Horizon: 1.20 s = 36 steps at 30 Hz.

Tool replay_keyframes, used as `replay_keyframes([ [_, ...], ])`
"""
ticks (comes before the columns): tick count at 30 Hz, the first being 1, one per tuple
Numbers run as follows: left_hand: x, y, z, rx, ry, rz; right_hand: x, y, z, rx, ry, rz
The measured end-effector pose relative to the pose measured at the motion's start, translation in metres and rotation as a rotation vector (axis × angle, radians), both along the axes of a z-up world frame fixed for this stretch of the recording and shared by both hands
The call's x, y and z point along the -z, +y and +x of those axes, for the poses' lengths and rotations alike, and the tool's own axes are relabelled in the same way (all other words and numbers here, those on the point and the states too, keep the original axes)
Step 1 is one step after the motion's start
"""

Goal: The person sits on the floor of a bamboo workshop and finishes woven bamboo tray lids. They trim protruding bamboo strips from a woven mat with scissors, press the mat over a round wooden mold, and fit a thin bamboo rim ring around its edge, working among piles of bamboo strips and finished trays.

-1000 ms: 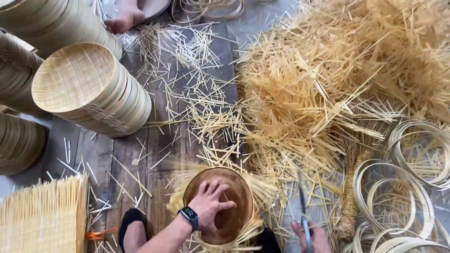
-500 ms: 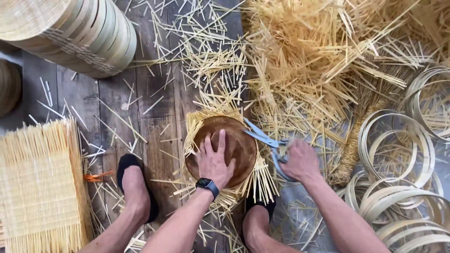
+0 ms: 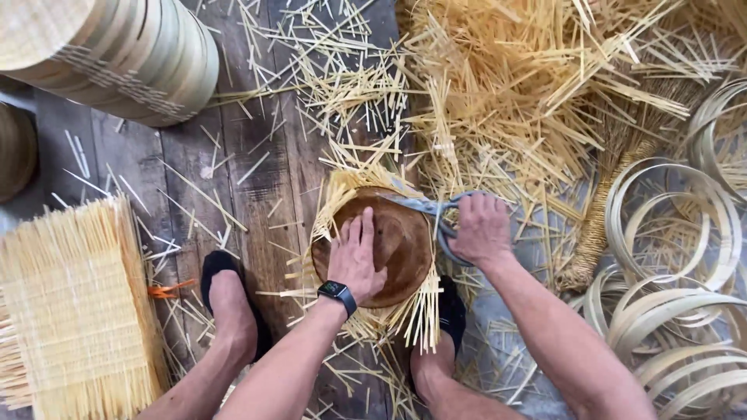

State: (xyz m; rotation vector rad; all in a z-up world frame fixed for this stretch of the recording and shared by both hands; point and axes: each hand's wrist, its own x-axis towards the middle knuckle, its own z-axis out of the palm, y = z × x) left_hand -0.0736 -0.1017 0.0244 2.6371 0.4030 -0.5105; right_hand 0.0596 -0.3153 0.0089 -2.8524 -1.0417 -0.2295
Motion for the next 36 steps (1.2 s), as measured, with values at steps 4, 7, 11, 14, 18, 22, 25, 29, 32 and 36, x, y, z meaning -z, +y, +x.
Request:
replay_keyframes([
  [4,-0.008,0.011,-0.002,0.086,-0.014,0.007,0.087,-0.045,0.010,0.022,0.176,-0.083],
  [7,-0.010,0.007,-0.001,0.177,-0.063,0.037,0.081,-0.072,0.003,-0.008,0.163,-0.090],
  [11,-0.016,0.008,0.005,0.233,-0.097,0.015,0.047,-0.032,0.003,0.015,0.073,-0.145],
  [14,-0.016,0.008,0.006,0.279,-0.086,-0.001,0.076,-0.036,-0.002,0.045,0.090,-0.172],
  [18,-0.018,-0.003,0.012,0.279,-0.022,0.093,0.117,-0.087,0.005,0.013,0.168,-0.069],
  [22,-0.001,-0.002,0.007,0.224,0.038,0.074,0.032,-0.039,0.010,0.011,0.172,-0.154],
  [25,0.005,0.008,0.005,0.280,0.081,0.018,0.034,-0.017,0.008,-0.042,-0.189,0.128],
  [29,-0.013,0.001,0.005,0.256,0.032,0.072,0.093,-0.050,0.013,-0.013,0.152,-0.128],
  [32,-0.013,-0.021,-0.001,-0.082,-0.061,0.008,0.090,-0.065,0.014,-0.017,0.212,-0.094],
  [36,0.002,-0.028,-0.009,-0.359,-0.208,0.023,0.030,-0.044,0.009,-0.006,0.192,0.000],
])
